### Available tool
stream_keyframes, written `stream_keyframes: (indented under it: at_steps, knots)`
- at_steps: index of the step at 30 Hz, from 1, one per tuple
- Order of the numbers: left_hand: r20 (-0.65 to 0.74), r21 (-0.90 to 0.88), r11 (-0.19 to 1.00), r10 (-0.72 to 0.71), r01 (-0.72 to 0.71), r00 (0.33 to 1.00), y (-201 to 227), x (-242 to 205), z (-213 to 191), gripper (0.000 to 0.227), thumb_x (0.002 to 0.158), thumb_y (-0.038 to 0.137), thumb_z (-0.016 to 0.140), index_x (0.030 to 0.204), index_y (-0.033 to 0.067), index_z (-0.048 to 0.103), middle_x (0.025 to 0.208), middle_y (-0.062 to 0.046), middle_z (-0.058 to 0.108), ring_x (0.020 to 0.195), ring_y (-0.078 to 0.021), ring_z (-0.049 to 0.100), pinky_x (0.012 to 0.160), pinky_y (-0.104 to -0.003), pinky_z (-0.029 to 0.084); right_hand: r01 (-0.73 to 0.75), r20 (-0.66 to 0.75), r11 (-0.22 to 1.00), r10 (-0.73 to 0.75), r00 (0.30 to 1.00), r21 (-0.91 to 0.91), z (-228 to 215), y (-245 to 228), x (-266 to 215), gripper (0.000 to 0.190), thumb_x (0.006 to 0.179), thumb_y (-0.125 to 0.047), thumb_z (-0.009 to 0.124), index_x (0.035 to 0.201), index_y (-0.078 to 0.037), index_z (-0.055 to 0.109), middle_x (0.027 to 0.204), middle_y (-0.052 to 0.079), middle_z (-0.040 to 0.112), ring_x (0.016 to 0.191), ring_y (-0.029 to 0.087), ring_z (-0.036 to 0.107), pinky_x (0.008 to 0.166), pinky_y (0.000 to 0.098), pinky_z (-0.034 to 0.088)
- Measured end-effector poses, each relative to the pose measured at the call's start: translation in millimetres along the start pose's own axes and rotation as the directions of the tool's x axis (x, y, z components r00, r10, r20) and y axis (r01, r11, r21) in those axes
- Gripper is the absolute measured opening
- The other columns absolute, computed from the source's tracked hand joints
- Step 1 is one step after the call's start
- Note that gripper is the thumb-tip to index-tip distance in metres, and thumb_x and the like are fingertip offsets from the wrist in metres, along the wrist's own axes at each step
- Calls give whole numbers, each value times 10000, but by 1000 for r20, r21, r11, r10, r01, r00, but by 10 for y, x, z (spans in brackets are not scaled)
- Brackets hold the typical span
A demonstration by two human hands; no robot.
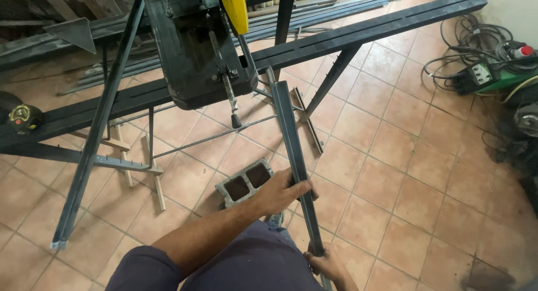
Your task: Cutting metal bars into smaller sections using a chop saw on a workbench
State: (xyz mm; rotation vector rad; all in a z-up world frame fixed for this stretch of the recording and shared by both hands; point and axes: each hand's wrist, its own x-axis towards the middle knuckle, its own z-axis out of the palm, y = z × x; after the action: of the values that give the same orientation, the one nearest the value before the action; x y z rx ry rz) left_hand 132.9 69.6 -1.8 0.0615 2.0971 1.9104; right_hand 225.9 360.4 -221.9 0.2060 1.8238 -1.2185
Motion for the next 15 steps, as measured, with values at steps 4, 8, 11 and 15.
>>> stream_keyframes:
  at_steps: [4,8,11,15]
  knots:
    - [-15,-87,996,6,-7,1000,5,27,-12,345,1038,326,513,966,101,765,991,-58,797,975,-198,781,886,-355,625,-39,-65,992,32,997,-120,30,-411,-208,200,818,-53,730,667,-50,600,496,129,621,414,212,633,416,312,494]
    - [-217,-336,941,-52,-25,975,-405,331,-145,462,1026,500,400,1165,103,591,1022,-113,745,981,-290,732,911,-458,542,44,16,998,-44,999,-39,78,-336,-121,182,839,-70,749,911,-81,582,723,82,606,456,174,590,374,305,479]
    - [-399,-646,718,-28,-259,917,-555,584,-416,569,1044,548,331,1234,45,514,926,-175,676,743,-310,703,660,-432,606,163,31,982,-160,987,-94,165,-501,-125,426,851,-227,733,1231,-102,586,1040,58,673,748,154,628,639,301,500]
    - [-404,-838,473,-206,-271,891,-500,879,-750,623,1106,550,249,1060,52,621,758,-67,645,590,-214,608,532,-375,553,342,41,939,-341,939,-35,323,-731,-35,329,896,-245,676,1200,-125,638,1018,17,671,877,130,664,739,285,565]
